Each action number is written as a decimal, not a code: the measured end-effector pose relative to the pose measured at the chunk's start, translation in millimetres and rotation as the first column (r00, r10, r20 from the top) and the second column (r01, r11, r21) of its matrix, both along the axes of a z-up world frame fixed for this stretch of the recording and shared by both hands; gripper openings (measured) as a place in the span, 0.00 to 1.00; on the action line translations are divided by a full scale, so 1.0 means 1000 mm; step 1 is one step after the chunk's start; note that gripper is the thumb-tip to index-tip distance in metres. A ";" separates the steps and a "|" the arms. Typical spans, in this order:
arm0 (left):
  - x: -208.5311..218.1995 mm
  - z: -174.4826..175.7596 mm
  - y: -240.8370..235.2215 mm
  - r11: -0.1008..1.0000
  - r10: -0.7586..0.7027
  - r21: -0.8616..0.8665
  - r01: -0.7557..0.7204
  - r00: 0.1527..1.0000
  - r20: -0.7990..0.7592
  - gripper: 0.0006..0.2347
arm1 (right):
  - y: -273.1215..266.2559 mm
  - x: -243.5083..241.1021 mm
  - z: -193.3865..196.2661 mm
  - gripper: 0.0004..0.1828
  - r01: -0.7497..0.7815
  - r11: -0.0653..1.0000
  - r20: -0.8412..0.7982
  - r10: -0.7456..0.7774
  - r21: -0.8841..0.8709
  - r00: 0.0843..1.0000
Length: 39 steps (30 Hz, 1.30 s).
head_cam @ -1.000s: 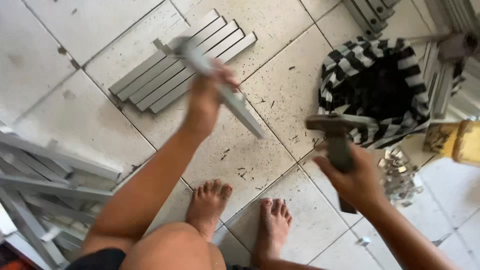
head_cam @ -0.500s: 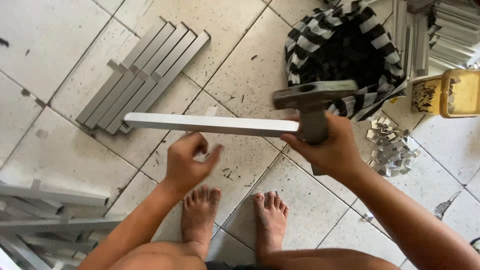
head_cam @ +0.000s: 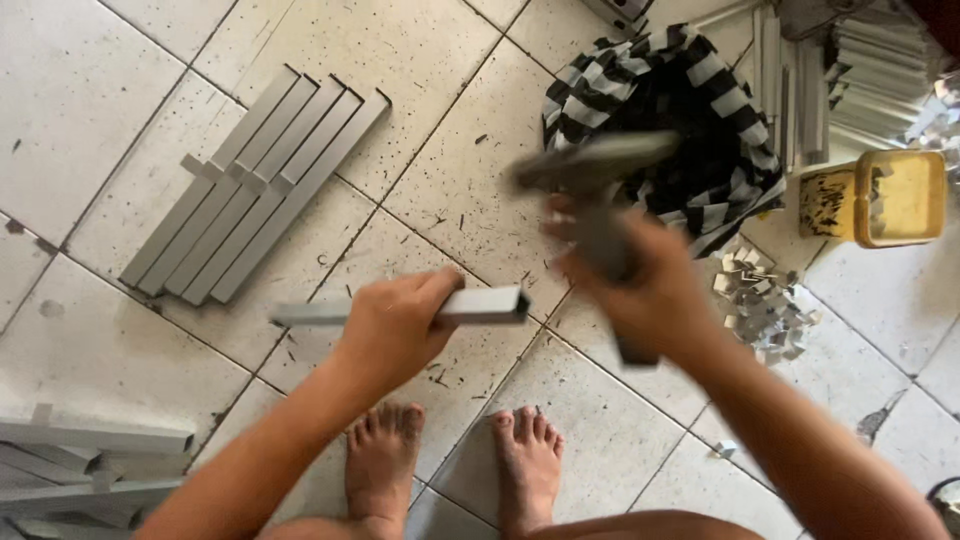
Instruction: The person assembles metal frames by hammering plastic connectors into the ends of aluminum tubes and organizing the finished parts into stacks on the floor.
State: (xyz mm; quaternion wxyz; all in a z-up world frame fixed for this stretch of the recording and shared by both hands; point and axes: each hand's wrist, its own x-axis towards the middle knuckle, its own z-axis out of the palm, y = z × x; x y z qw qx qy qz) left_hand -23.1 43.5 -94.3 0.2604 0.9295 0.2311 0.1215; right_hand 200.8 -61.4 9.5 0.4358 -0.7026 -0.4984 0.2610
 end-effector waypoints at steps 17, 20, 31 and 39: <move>-0.042 0.049 0.018 0.854 0.313 -0.492 -0.166 0.921 0.231 0.03 | 0.002 0.256 -0.217 0.17 0.344 0.909 0.773 -0.038 -0.237 0.633; -0.038 0.053 0.013 0.849 0.265 -0.519 -0.098 0.929 0.258 0.04 | 0.005 0.234 -0.201 0.14 0.352 0.913 0.829 -0.029 -0.205 0.559; -0.014 0.057 -0.009 0.761 0.278 -0.640 0.109 0.837 0.472 0.08 | -0.004 0.215 -0.162 0.10 0.339 0.926 0.734 -0.115 -0.164 0.670; 0.020 0.092 -0.007 0.837 0.125 -0.497 0.227 0.806 0.578 0.08 | -0.010 0.019 0.062 0.19 -0.081 0.997 0.060 0.080 0.004 0.995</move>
